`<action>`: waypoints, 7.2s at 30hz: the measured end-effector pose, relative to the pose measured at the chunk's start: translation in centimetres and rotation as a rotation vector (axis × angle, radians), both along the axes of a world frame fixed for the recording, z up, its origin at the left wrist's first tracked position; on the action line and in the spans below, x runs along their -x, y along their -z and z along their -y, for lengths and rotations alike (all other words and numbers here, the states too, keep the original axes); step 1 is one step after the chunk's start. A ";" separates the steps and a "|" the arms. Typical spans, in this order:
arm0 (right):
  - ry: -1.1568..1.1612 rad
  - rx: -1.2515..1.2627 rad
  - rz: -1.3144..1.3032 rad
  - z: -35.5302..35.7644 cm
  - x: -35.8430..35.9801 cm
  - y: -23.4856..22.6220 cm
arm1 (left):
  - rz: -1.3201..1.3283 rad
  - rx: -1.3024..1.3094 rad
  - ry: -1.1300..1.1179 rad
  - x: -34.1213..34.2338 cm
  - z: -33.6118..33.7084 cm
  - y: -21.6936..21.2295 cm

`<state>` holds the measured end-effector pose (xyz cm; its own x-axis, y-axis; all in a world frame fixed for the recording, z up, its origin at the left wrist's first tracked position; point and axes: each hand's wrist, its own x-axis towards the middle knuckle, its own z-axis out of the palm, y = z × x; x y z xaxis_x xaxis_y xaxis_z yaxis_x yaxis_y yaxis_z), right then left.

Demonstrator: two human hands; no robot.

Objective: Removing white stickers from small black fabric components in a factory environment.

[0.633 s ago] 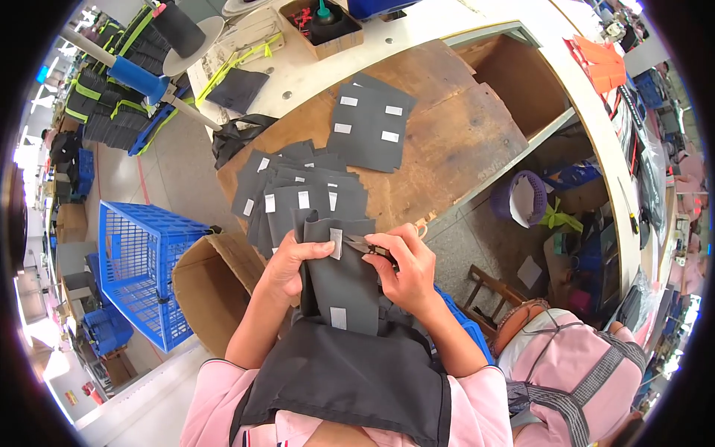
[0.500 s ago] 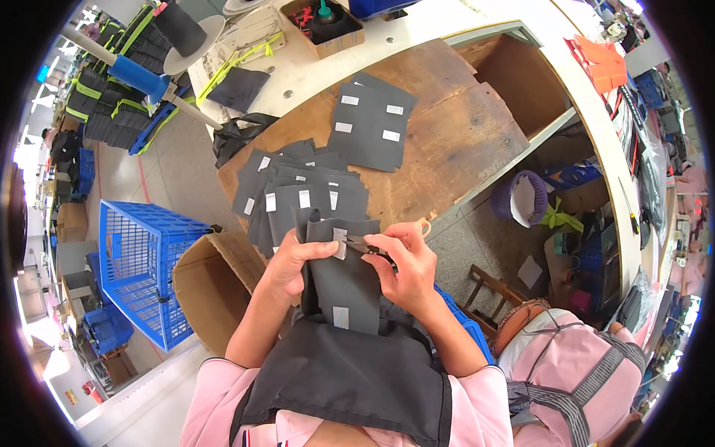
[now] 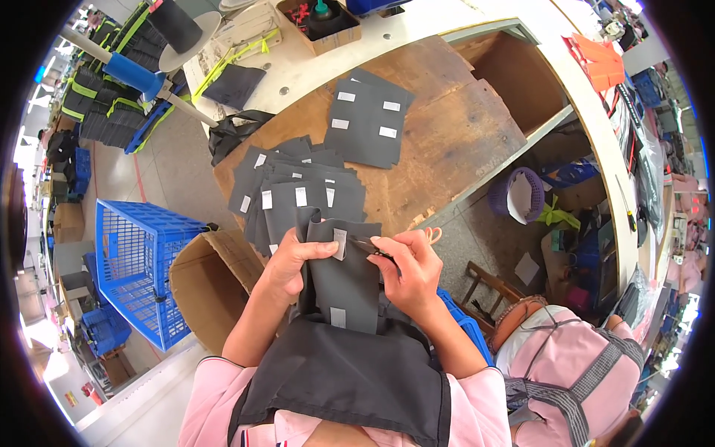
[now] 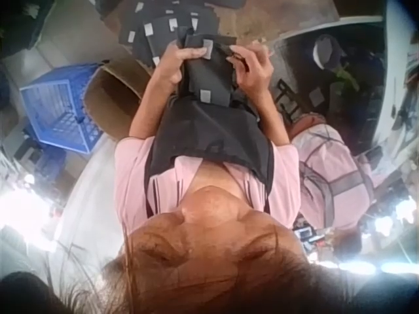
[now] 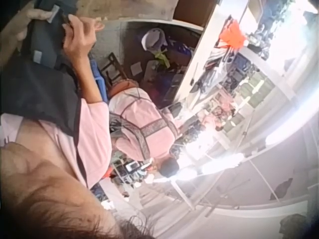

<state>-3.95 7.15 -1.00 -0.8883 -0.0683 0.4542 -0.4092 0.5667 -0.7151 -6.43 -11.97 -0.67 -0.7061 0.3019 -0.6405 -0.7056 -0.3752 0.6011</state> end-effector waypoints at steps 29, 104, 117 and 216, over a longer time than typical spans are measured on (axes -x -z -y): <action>-0.001 -0.025 0.058 0.4 -0.4 0.5 | -0.151 0.164 -0.073 -0.6 -1.1 -0.7; 0.537 -0.096 0.682 -0.6 20.3 15.4 | -0.742 1.807 0.072 4.0 3.5 6.9; 0.116 -0.059 0.243 -5.2 13.8 5.7 | -1.276 1.057 0.028 8.4 -3.0 1.2; 0.445 0.276 0.268 -6.0 -6.3 2.9 | -0.104 0.178 0.393 0.4 -11.1 0.7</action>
